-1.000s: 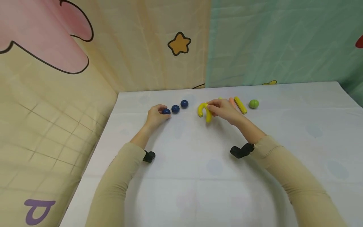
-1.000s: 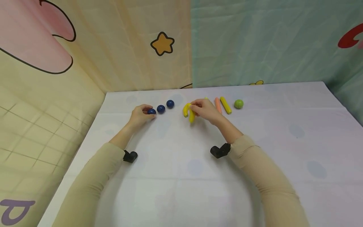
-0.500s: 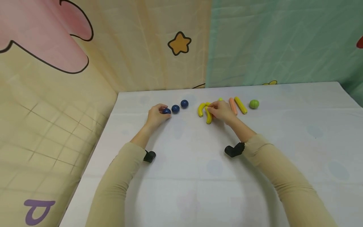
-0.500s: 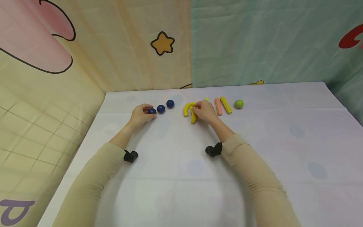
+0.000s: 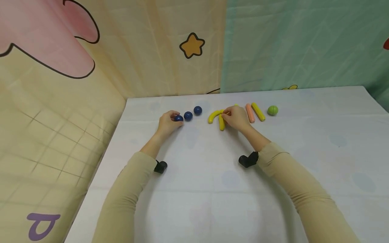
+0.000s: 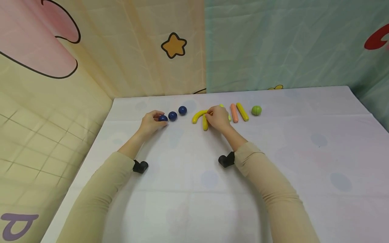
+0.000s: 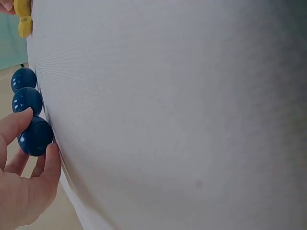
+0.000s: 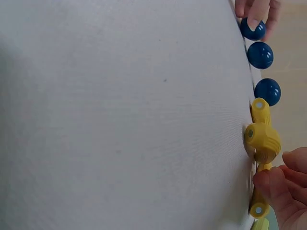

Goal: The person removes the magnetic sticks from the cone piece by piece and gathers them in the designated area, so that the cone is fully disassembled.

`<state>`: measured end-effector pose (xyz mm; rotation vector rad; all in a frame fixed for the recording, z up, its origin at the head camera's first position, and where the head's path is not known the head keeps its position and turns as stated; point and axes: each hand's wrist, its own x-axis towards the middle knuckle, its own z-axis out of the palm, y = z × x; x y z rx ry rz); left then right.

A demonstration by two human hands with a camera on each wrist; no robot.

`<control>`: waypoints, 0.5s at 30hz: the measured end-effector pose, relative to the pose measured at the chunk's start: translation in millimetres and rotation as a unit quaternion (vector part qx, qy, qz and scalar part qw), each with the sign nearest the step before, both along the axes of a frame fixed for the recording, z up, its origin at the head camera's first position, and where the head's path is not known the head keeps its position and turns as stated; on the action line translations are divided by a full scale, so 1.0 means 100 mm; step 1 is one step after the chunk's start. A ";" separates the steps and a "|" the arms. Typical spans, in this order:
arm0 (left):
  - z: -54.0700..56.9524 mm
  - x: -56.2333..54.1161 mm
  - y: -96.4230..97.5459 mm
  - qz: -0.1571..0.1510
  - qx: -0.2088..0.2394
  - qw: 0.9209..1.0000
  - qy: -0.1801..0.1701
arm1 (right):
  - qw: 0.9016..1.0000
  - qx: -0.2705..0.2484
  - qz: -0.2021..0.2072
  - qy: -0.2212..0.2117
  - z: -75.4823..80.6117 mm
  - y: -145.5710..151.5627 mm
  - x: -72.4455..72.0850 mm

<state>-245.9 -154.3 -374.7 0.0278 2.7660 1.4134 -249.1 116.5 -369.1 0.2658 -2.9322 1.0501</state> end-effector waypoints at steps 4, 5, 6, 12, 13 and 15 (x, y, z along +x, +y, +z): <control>0.01 0.00 0.01 -0.001 0.001 1.000 -0.001 | 1.000 -0.005 0.008 -0.001 0.01 0.03 0.00; 0.01 0.00 0.01 -0.001 0.000 1.000 -0.001 | 1.000 -0.009 0.007 -0.005 0.01 0.04 0.01; 0.01 0.00 0.01 -0.001 -0.001 1.000 -0.001 | 1.000 -0.012 0.007 -0.008 0.01 0.04 0.01; 0.01 -0.01 0.00 0.000 -0.003 1.000 -0.004 | 0.999 -0.025 0.007 -0.047 0.01 0.07 0.05; 0.00 -0.01 0.00 -0.002 -0.003 1.000 -0.004 | 0.998 -0.023 0.007 -0.052 0.00 0.06 0.07; 0.00 -0.01 -0.01 -0.003 -0.003 1.000 -0.005 | 0.998 -0.017 0.007 -0.057 0.00 0.03 0.09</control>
